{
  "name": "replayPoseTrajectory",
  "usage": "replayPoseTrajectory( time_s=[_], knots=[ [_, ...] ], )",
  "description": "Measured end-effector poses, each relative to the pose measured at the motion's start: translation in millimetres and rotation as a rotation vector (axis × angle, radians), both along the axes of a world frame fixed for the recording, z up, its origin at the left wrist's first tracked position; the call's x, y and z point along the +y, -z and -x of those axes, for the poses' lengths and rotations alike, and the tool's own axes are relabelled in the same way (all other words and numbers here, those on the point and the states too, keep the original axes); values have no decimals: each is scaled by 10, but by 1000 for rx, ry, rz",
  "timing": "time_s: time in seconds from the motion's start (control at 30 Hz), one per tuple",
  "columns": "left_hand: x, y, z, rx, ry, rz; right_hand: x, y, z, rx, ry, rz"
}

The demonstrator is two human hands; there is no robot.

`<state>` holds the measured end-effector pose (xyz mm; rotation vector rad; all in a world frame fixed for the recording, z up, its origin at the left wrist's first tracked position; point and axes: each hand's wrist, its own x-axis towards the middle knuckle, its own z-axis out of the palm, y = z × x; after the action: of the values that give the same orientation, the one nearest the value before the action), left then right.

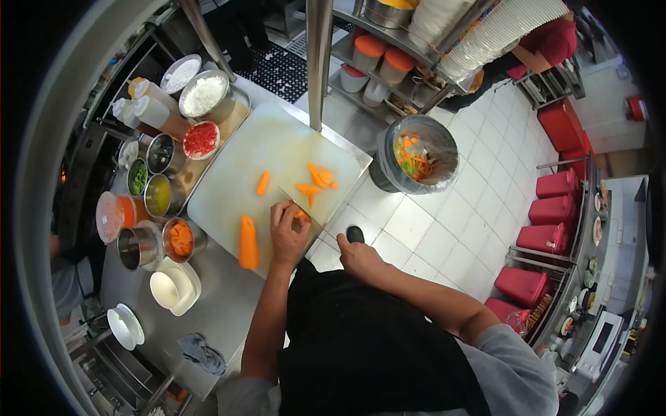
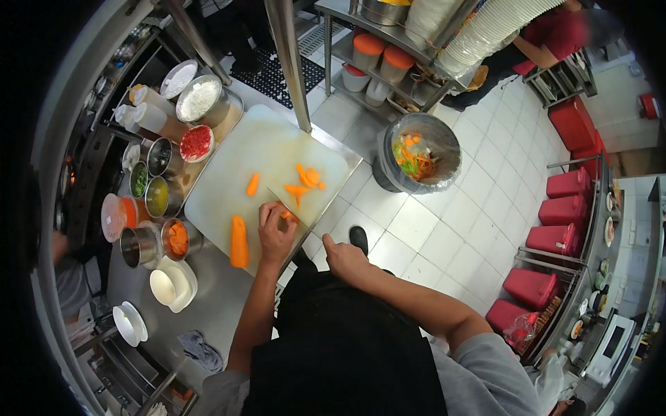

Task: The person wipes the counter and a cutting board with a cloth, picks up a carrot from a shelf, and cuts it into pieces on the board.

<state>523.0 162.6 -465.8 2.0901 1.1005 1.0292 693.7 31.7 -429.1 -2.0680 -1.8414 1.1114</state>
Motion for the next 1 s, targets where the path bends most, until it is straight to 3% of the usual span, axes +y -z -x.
replayPoseTrajectory(
  time_s=[0.1, 0.17, 0.23, 0.27, 0.37, 0.47, 0.53, 0.57, 0.63, 0.73, 1.0],
  knots=[
    [13, -30, 97, -1, 64, 53, 121, -46, -298, 124, 24, 107],
    [110, -143, 174, 8, 98, 83, 201, -107, -610, 357, -25, 195],
    [211, -330, 204, 257, 218, -91, 213, -78, -716, 295, 0, 166],
    [275, -325, 206, 260, 226, -96, 231, -105, -740, 279, -10, 166],
    [436, -311, 196, 299, 322, 39, 224, -65, -715, 194, -34, 64],
    [456, -302, 180, 342, 305, 200, 134, -23, -594, 82, -19, -27],
    [420, -349, 137, 254, 199, 524, 59, -65, -512, 6, -15, -47],
    [395, -314, 144, 254, 198, 525, 13, -44, -487, 6, -16, -46],
    [325, -250, 167, 123, 57, 276, -51, 6, -453, -14, -16, -85],
    [218, -362, 197, 162, 103, 146, -78, -23, -431, -24, -19, -124],
    [145, -281, 28, 177, 104, 18, -94, -329, -319, -29, -58, -67]
  ],
)
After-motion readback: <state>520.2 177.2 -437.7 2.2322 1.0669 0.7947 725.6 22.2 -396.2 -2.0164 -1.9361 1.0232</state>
